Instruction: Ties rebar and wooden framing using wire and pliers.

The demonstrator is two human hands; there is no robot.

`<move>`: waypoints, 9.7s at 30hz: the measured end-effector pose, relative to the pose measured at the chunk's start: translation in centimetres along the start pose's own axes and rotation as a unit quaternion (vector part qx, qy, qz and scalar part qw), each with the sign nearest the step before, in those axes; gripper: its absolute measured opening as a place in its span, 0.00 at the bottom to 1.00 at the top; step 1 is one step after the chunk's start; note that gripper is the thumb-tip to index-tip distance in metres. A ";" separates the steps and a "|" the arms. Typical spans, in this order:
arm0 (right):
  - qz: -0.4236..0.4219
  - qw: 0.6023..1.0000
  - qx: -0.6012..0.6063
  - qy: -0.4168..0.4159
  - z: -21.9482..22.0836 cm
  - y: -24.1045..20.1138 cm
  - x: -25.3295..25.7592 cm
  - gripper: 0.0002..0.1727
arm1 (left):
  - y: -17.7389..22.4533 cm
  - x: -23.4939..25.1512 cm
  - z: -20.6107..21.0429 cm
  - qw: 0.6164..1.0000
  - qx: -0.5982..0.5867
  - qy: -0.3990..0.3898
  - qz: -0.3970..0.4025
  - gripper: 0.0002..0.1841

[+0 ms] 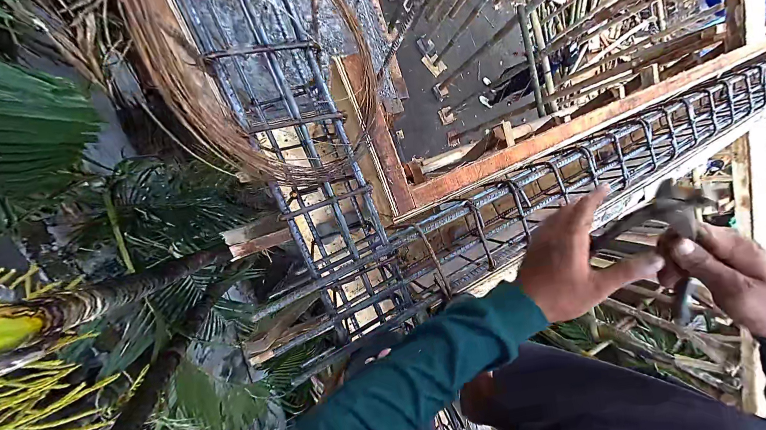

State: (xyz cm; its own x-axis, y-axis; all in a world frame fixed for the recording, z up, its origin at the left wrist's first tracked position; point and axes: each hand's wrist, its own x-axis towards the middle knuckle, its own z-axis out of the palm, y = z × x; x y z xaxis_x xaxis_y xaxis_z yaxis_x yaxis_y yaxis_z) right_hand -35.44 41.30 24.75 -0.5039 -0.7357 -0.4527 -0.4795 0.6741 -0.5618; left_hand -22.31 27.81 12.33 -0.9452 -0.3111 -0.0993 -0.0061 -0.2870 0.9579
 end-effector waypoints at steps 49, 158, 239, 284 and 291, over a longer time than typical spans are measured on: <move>-0.140 0.617 -0.693 -0.346 11.2 -11.9 20.9 0.09 | -6.6 6.2 -3.3 0.633 -0.698 0.232 -0.241 0.44; 0.233 0.835 -0.402 -0.294 4.1 -7.5 17.3 0.17 | -4.0 4.4 -1.5 0.736 -0.498 0.168 -0.426 0.45; 0.203 0.669 -0.632 -0.333 5.9 -8.0 15.5 0.33 | -4.9 1.5 -1.8 0.759 -0.475 0.086 -0.436 0.45; 0.460 0.847 0.109 -0.246 8.6 1.3 6.6 0.14 | -9.0 -1.8 -1.0 0.881 -0.220 0.118 -0.402 0.19; 0.403 0.838 -0.055 -0.365 5.4 4.4 10.8 0.16 | -9.0 -2.5 -2.3 0.782 -0.422 0.225 -0.401 0.19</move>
State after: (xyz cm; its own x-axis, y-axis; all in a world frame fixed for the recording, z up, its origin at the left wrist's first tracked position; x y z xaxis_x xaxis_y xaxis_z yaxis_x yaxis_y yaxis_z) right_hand -39.15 35.93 13.65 -0.1423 0.1428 -0.9795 -0.2789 0.9437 0.1781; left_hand -19.13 29.13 3.35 -0.5366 0.0422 -0.8428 -0.1410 -0.9892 0.0403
